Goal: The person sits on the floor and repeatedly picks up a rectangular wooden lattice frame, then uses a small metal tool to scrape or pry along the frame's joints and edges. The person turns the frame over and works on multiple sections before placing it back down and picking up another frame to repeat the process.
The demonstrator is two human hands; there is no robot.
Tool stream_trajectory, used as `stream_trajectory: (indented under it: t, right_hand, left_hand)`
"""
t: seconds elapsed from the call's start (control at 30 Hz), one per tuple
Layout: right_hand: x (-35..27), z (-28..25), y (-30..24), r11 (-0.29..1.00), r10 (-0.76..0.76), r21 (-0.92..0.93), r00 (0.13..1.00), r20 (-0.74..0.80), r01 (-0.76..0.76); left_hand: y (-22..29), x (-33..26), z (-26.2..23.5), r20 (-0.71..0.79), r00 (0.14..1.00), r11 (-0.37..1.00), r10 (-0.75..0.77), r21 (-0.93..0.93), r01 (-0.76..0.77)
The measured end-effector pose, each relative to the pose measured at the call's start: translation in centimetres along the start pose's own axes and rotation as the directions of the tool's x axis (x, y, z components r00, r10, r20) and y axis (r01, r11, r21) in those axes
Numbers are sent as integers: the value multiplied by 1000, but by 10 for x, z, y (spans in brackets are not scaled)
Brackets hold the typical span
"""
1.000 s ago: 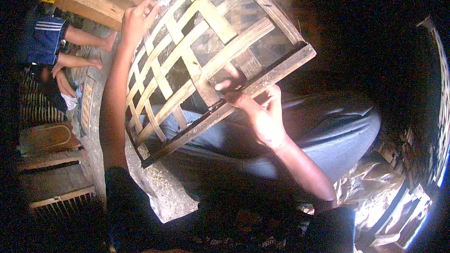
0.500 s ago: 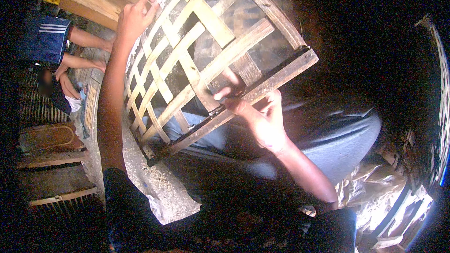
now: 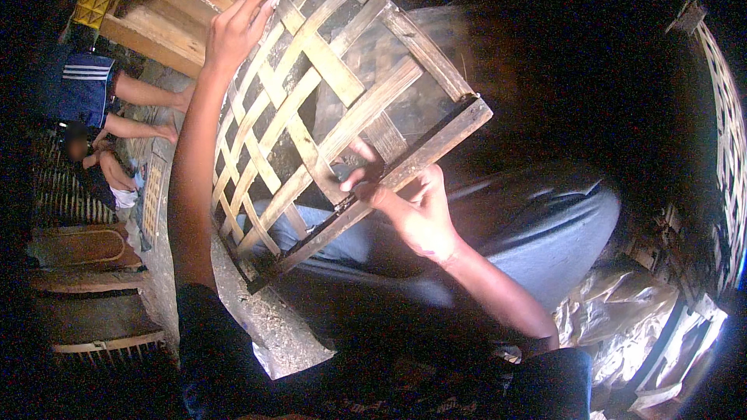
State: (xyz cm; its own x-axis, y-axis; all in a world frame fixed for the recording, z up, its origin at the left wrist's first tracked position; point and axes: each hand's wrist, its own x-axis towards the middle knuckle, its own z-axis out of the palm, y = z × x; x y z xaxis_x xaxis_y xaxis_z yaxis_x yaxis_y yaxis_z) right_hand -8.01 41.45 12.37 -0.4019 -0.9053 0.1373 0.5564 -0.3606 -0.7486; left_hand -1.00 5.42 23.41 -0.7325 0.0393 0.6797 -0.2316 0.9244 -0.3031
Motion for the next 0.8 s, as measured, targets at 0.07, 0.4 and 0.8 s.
stream_trajectory:
  t: [0.07,0.4,0.8]
  right_hand:
    - [0,-1,1,1000,-14,-6,1000,3,14]
    - [-2,-8,1,1000,-23,-14,998,66,24]
    - [-12,-2,17,999,35,14,989,147,-37]
  left_hand:
    - [1,7,3,9,1000,1000,6,-14,-5]
    - [16,49,13,-101,993,992,-57,-116,45]
    - [-25,-11,-17,-16,839,776,-544,-390,496]
